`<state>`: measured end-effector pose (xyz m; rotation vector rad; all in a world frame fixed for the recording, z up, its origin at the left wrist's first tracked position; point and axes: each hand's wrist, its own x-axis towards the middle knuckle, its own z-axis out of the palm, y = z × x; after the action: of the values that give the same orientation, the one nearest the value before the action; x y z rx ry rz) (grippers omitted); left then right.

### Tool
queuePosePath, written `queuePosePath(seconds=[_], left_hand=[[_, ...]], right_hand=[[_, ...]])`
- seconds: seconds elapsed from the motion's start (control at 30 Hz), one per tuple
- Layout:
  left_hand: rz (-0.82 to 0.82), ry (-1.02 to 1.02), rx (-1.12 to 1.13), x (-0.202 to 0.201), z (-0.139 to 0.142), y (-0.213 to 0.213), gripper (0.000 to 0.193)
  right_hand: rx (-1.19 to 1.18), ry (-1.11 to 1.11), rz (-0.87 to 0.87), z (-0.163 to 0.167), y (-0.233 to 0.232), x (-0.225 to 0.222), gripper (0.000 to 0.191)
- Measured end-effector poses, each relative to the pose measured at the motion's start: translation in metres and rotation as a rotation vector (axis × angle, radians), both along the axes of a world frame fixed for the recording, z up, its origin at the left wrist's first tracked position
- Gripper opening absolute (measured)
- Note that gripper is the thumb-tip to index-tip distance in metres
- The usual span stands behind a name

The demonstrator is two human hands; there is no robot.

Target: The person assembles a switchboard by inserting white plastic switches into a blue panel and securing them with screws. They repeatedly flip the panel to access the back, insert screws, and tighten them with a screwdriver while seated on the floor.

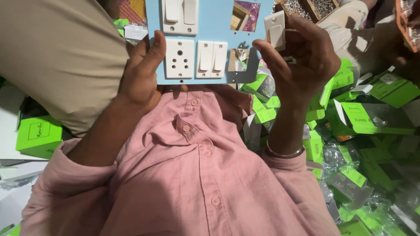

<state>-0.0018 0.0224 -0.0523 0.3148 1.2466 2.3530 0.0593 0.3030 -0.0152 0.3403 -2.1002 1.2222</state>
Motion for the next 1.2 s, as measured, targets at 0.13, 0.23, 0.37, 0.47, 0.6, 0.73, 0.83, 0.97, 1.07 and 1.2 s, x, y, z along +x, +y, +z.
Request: queuePosePath(seconds=[0.13,0.23,0.37,0.47,0.6,0.73,0.83,0.97,1.07,1.2], left_hand=[[-0.001,0.018,-0.018,0.0,-0.002,-0.001,0.041],[-0.021,0.046,-0.024,0.0,-0.001,-0.001,0.043],[-0.01,0.029,-0.047,0.001,0.003,-0.001,0.043],[-0.02,0.031,-0.07,0.002,0.006,-0.002,0.045],[-0.102,-0.007,-0.117,0.0,0.005,-0.003,0.046],[-0.205,-0.038,-0.099,-0.001,0.0,-0.002,0.048],[-0.255,-0.06,-0.136,-0.001,-0.002,-0.003,0.05],[-0.254,-0.077,-0.132,0.0,-0.003,-0.004,0.049],[-0.255,-0.079,-0.138,0.0,-0.003,-0.005,0.05],[-0.231,-0.112,-0.127,0.001,-0.004,-0.006,0.048]], right_hand=[[-0.103,-0.026,0.007,-0.012,0.003,-0.002,0.04],[-0.139,-0.03,0.026,-0.018,0.004,-0.001,0.035],[-0.034,-0.03,0.011,-0.014,0.005,0.0,0.036],[0.155,0.03,0.02,-0.002,0.011,-0.004,0.038],[0.39,0.006,-0.03,0.012,0.013,-0.002,0.036],[0.494,-0.068,0.032,0.018,0.011,0.006,0.036],[0.577,-0.112,0.062,0.019,0.009,0.007,0.043],[0.555,-0.196,0.112,0.013,0.005,0.002,0.043],[0.485,-0.221,0.118,0.012,0.004,0.005,0.041],[0.449,-0.156,0.048,0.016,0.008,0.011,0.042]])
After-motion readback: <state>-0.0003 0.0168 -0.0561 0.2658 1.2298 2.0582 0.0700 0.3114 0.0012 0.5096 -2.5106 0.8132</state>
